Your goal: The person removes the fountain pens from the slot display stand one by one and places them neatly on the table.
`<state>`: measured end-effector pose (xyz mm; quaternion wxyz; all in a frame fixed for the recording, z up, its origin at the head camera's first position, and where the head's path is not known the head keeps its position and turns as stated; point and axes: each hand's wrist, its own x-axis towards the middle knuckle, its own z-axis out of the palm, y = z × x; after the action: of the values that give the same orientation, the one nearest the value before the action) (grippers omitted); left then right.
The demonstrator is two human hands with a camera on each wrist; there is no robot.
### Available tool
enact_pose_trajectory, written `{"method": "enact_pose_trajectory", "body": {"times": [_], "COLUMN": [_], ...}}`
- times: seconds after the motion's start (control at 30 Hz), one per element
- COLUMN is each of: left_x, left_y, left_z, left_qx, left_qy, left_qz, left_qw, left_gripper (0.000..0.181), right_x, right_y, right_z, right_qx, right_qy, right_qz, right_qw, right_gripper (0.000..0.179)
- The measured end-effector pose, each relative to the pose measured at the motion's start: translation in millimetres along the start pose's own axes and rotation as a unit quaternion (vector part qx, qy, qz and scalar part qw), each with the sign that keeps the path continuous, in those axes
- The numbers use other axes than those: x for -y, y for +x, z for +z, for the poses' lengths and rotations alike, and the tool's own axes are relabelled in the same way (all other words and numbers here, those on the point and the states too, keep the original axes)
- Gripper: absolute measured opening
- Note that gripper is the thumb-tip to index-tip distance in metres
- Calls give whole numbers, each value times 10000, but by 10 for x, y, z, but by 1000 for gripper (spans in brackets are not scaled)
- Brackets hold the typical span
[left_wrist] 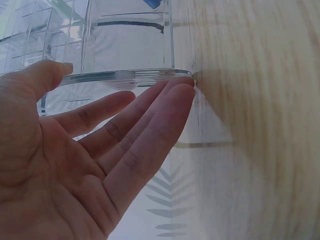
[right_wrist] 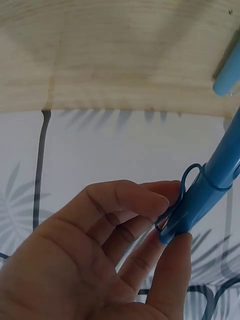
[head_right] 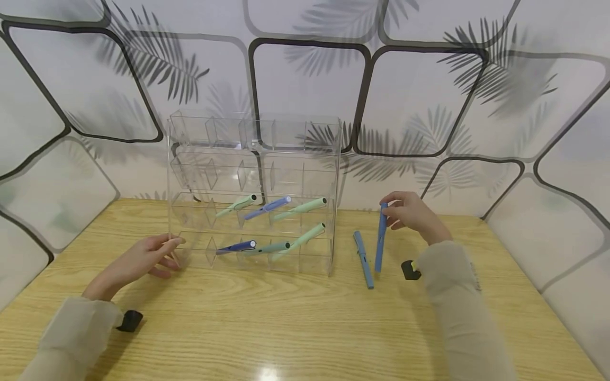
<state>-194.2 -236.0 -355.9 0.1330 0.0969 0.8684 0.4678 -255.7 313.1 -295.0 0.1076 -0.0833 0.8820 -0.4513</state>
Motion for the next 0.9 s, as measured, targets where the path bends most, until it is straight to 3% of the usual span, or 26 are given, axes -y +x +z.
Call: {"method": "enact_pose_trajectory", "body": {"times": [0.5,0.9], "left_x": [0,1], "left_y": [1,-2], "left_z": [9,-4], "left_qx": [9,18], "left_qy": [21,8], "left_qz": [3,-32], "left_qw": [10000,10000], "left_gripper": [50,54], "right_x": [-275,-332], "right_y": [87,194], "right_z": [208,361], "right_qx": [576,434], "right_qy": [-445,-828], "right_qz": [137,96], "right_qw": [9973,9956], "right_gripper": [40,31]}}
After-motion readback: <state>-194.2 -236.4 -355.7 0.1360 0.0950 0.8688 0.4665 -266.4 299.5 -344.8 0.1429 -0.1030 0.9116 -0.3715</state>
